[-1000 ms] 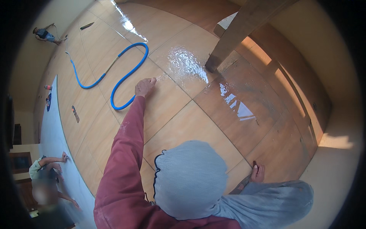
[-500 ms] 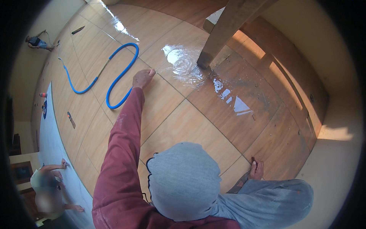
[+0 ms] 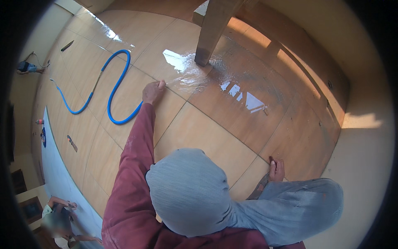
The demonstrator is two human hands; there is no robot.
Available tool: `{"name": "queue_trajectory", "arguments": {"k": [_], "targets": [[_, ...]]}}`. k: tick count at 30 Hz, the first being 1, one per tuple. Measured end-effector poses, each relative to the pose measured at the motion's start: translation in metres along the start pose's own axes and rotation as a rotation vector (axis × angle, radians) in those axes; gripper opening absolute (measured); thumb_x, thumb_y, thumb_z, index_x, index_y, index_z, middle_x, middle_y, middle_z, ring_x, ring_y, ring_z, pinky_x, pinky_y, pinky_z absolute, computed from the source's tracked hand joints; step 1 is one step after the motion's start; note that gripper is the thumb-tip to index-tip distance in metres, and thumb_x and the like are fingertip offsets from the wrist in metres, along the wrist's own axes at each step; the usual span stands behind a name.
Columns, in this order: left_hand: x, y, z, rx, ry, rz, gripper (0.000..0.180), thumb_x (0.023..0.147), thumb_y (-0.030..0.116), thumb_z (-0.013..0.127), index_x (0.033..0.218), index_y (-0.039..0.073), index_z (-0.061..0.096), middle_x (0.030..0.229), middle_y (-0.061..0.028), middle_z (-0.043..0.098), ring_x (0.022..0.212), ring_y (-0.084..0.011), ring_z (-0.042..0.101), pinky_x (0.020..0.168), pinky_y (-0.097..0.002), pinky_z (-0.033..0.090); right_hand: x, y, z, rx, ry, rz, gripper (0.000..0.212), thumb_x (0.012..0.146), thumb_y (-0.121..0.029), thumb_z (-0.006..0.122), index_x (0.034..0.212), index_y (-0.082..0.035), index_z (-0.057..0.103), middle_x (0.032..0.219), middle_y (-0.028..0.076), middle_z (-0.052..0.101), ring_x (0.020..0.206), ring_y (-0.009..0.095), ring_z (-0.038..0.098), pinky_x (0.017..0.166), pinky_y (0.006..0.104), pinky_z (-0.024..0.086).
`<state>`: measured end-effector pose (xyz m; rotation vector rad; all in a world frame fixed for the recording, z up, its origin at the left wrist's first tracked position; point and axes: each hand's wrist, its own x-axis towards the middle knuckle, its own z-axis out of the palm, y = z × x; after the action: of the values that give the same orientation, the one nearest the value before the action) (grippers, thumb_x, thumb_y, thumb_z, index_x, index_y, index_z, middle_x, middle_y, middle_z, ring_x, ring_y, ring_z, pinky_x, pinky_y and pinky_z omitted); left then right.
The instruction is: The person sits on a tiled floor and uses a blue hose to spray water onto the surface. They then use a small tool to scrape and scrub the wet tiles, focusing on grout lines and a floor drain. The person repeatedly wets and scrubs the same area.
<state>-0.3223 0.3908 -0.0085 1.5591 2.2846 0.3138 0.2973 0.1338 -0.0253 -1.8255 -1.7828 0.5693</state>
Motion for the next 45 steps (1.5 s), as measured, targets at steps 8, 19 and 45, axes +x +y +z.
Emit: {"name": "queue_trajectory", "arguments": {"k": [8,19,45], "targets": [[-0.014,0.034,0.016,-0.093,0.054,-0.139,0.051,0.096,0.049,0.042,0.093,0.013,0.077,0.094,-0.0226,0.072,0.092,-0.0414,0.070,0.083,-0.0496,0.054,0.002,-0.010,0.002,0.017,0.031,0.025,0.020,0.106,-0.019,0.056,0.111,-0.003,0.067,0.096,0.014,0.059,0.088,0.029,0.062,0.079,0.0360,0.049],[-0.033,0.075,0.056,-0.102,0.171,-0.094,0.058,0.103,0.051,0.036,0.091,0.009,0.074,0.089,-0.0216,0.072,0.089,-0.0414,0.069,0.080,-0.0526,0.052,0.002,-0.020,0.001,0.041,0.016,0.069,0.018,0.106,-0.017,0.056,0.107,-0.001,0.065,0.094,0.013,0.056,0.086,0.027,0.059,0.079,0.0341,0.048],[0.113,0.063,-0.028,0.004,0.262,-0.121,0.063,0.104,0.051,0.036,0.097,0.001,0.074,0.101,-0.0258,0.072,0.099,-0.0441,0.068,0.086,-0.0537,0.051,0.015,-0.043,-0.012,0.059,0.008,0.168,0.016,0.102,-0.014,0.059,0.108,-0.004,0.069,0.092,0.014,0.057,0.081,0.033,0.063,0.070,0.0403,0.049]]}}
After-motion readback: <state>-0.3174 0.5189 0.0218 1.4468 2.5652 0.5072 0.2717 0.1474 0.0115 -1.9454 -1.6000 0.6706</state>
